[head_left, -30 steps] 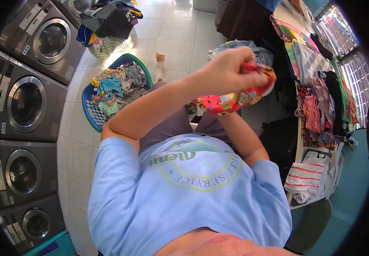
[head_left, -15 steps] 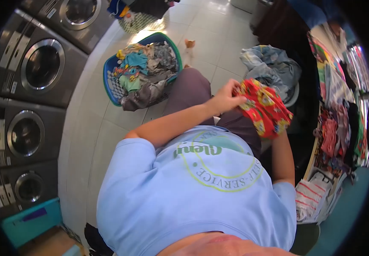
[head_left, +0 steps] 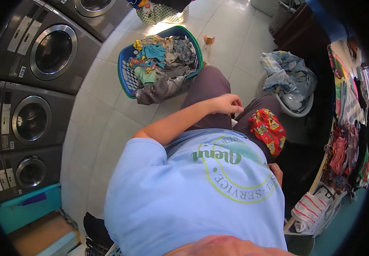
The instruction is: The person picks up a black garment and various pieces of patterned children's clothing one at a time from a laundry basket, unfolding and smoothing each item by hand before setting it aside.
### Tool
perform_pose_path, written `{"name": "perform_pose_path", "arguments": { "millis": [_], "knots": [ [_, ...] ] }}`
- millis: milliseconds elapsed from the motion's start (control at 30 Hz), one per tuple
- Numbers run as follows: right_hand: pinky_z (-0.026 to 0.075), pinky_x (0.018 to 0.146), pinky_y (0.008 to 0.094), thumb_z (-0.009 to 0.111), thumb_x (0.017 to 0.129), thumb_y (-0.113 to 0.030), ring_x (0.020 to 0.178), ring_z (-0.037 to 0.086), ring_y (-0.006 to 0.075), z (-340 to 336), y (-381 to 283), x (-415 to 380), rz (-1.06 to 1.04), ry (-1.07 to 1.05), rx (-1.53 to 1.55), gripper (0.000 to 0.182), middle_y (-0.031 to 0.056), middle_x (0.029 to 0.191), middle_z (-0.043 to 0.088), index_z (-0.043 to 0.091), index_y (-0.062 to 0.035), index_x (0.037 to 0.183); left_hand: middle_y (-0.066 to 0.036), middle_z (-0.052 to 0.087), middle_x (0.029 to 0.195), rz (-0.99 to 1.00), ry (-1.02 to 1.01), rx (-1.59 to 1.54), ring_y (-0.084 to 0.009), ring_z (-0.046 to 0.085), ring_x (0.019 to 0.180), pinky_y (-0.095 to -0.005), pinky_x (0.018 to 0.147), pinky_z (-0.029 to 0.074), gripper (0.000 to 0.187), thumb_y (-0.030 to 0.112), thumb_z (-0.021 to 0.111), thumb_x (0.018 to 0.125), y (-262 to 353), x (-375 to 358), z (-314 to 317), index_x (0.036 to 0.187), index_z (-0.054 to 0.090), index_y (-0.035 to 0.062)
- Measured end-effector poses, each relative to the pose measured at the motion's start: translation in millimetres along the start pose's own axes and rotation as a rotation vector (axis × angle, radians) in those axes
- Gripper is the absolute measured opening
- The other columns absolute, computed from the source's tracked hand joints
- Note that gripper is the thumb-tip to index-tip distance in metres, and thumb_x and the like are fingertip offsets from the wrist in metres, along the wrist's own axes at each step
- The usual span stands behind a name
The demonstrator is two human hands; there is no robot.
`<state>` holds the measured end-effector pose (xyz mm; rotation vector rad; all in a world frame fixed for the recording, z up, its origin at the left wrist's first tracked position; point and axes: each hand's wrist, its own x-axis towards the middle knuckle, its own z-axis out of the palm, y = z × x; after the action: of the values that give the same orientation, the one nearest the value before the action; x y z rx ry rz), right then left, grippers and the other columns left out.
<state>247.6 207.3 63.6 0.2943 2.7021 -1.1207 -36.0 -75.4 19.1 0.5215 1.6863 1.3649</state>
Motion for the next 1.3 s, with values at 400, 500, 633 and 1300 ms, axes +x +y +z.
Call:
{"name": "perform_pose_path", "arguments": {
  "millis": [400, 500, 633, 1300],
  "knots": [
    [0.049, 0.071, 0.0354, 0.062, 0.072, -0.017, 0.081, 0.063, 0.0278, 13.1, -8.3, 27.4, -0.324, -0.048, -0.286, 0.021, 0.0103, 0.087, 0.065, 0.067, -0.0055, 0.089, -0.014, 0.067, 0.085, -0.058, 0.836, 0.541, -0.0274, 0.066, 0.085, -0.0352, 0.071, 0.051, 0.034, 0.025, 0.071, 0.073, -71.8, -100.4, -124.9, 0.099, 0.065, 0.0033],
    [0.049, 0.071, 0.0357, 0.062, 0.072, -0.017, 0.081, 0.063, 0.0279, 17.3, -13.5, 30.4, -0.262, -0.079, -0.369, 0.021, 0.0103, 0.087, 0.065, 0.067, -0.0056, 0.089, -0.012, 0.063, 0.116, -0.875, 0.732, 1.054, -0.0369, 0.051, 0.118, -0.0520, 0.100, 0.037, 0.055, 0.035, 0.081, 0.062, -91.0, -167.3, -169.6, 0.110, 0.066, 0.0126],
    [0.049, 0.071, 0.0359, 0.062, 0.072, -0.018, 0.081, 0.063, 0.0280, 22.7, -18.3, 33.8, -0.196, -0.119, -0.449, 0.021, 0.0103, 0.087, 0.065, 0.067, -0.0058, 0.088, -0.014, 0.062, 0.116, -0.909, 0.651, 1.207, -0.0353, 0.047, 0.122, -0.0525, 0.107, 0.026, 0.054, 0.033, 0.080, 0.065, -147.7, -218.5, -193.1, 0.112, 0.064, 0.0110],
    [0.050, 0.069, 0.0373, 0.061, 0.073, -0.020, 0.080, 0.064, 0.0285, 26.7, -31.4, 47.8, -0.066, -0.252, -0.679, 0.020, 0.0104, 0.085, 0.066, 0.066, -0.0067, 0.086, -0.013, 0.069, 0.098, -0.757, 0.391, 1.037, -0.0276, 0.066, 0.094, -0.0390, 0.075, 0.052, 0.025, 0.024, 0.058, 0.084, -181.6, -215.4, -49.7, 0.093, 0.071, 0.0049]
  ]
}}
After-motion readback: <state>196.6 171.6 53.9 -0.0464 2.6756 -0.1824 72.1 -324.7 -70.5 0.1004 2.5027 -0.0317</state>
